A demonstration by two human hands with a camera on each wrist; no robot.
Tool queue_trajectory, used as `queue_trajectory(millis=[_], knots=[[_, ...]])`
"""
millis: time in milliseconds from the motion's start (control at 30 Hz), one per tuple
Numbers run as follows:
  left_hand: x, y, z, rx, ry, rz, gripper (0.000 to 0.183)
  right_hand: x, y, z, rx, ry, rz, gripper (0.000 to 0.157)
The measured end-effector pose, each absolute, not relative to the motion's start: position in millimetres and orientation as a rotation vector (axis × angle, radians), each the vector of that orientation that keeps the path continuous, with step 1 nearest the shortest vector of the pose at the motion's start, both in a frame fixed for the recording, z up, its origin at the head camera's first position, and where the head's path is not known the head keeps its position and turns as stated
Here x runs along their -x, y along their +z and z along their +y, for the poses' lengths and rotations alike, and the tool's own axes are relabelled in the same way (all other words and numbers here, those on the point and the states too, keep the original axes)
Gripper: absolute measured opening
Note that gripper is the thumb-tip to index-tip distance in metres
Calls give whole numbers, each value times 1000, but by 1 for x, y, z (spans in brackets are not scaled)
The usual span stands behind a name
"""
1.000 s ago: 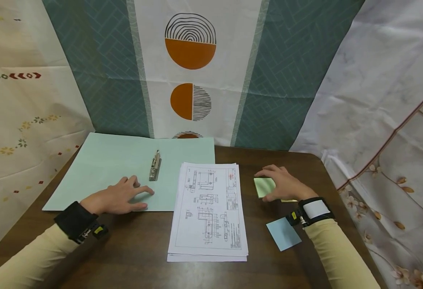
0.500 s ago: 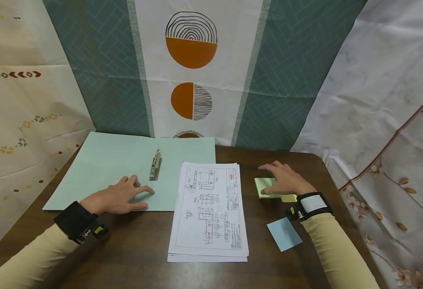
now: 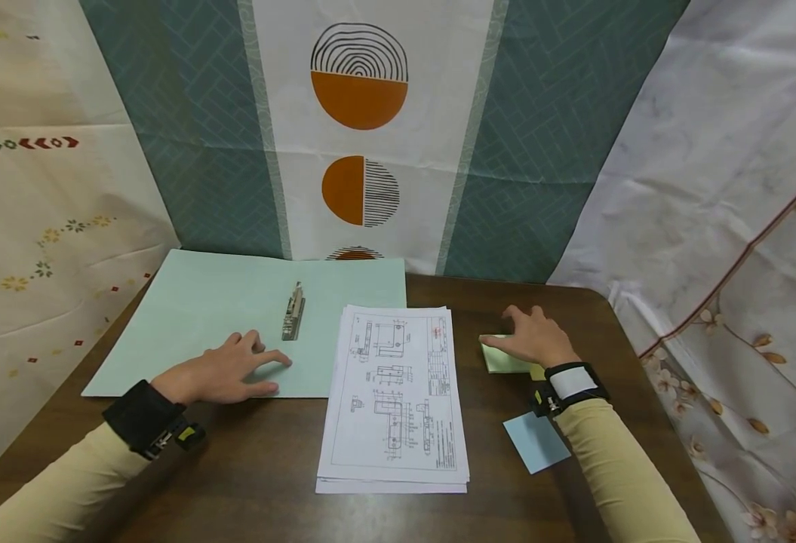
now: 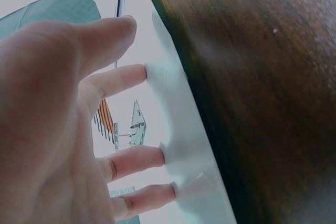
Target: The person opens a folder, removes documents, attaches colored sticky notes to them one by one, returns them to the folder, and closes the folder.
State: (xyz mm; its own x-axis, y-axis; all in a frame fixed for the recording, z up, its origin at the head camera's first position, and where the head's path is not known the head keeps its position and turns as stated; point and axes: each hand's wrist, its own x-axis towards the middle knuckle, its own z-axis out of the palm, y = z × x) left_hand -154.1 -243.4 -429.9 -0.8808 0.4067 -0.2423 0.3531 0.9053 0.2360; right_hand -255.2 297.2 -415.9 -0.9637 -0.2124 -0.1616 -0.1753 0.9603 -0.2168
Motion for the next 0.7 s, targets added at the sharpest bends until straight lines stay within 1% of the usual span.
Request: queue_trajectory(millis=[133,433,533,567,633,700], knots=[[154,-430,-244,-556,274,2775,47,254,-425,293,234,-302,2931,92],[155,-431,-245,-537,275,2775,47,259,-445,290,321,-281,2961,78],[156,-431,-245,-538,277,2772,47,257,-445,290,329,-302,2962,75],[156,-431,-245,-540,276,2770,47,253,-439,288,319,-325,2942,73],[156,-431,-245,-546,273,2770,46,250,-438,286,321,-342,2951,71],[157,-432,-245,-552,262,2775,45,244,-432,282,335,-369,2953,70]])
